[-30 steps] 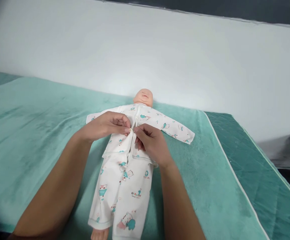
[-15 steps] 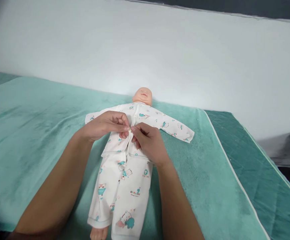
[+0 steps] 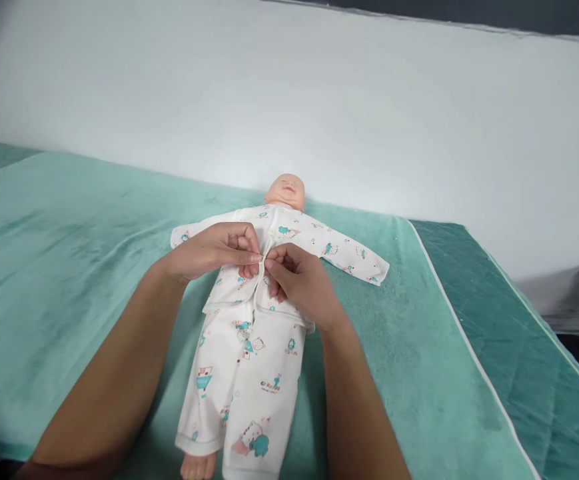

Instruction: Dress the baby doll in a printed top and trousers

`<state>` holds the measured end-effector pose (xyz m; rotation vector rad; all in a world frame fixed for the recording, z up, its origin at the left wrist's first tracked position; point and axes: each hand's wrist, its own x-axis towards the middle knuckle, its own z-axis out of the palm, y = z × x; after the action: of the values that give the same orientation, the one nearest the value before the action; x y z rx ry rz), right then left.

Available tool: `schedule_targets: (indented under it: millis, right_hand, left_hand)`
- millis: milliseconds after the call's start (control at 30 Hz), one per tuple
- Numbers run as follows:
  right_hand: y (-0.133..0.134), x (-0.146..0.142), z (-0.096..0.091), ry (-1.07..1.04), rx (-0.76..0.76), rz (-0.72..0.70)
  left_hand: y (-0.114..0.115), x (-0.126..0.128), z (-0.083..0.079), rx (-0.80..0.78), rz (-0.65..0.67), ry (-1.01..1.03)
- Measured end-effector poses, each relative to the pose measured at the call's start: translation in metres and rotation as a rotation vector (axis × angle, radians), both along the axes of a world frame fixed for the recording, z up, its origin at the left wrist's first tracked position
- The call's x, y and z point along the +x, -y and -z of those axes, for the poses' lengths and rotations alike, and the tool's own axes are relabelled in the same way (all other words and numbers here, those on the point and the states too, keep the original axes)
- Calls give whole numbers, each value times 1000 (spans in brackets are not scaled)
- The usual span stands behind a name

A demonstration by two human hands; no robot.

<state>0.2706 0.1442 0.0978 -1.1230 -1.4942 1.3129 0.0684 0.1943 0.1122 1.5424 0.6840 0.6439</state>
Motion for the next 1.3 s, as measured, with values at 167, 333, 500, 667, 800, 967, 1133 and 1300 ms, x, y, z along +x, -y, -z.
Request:
schedule_targets:
  millis: [167, 333, 500, 667, 800, 967, 1133, 1300]
  right_hand:
    - [-1, 0, 1, -14, -48, -14]
    - [0, -2, 1, 42, -72, 9]
    - [1, -3, -3, 30, -79, -12]
    - [-1, -1, -3, -9, -86, -14]
    - [-2, 1, -2, -36, -79, -58]
    - [-2, 2, -2, -60, -102, -63]
    - [0, 0, -4, -65, -102, -35]
    - [0, 0, -4, -86, -98, -14]
  left_hand:
    - [-1, -1, 0, 54, 38, -51]
    - [2, 2, -3, 70, 22, -136]
    - [4, 5, 0, 85, -5, -111]
    - [0, 4, 5, 43, 20, -15]
    - [-2, 2, 7, 6, 44, 32]
    - [-1, -2, 3, -19, 97, -73]
    - [0, -5, -2, -43, 130, -161]
    - [-1, -9, -6, -37, 115, -274]
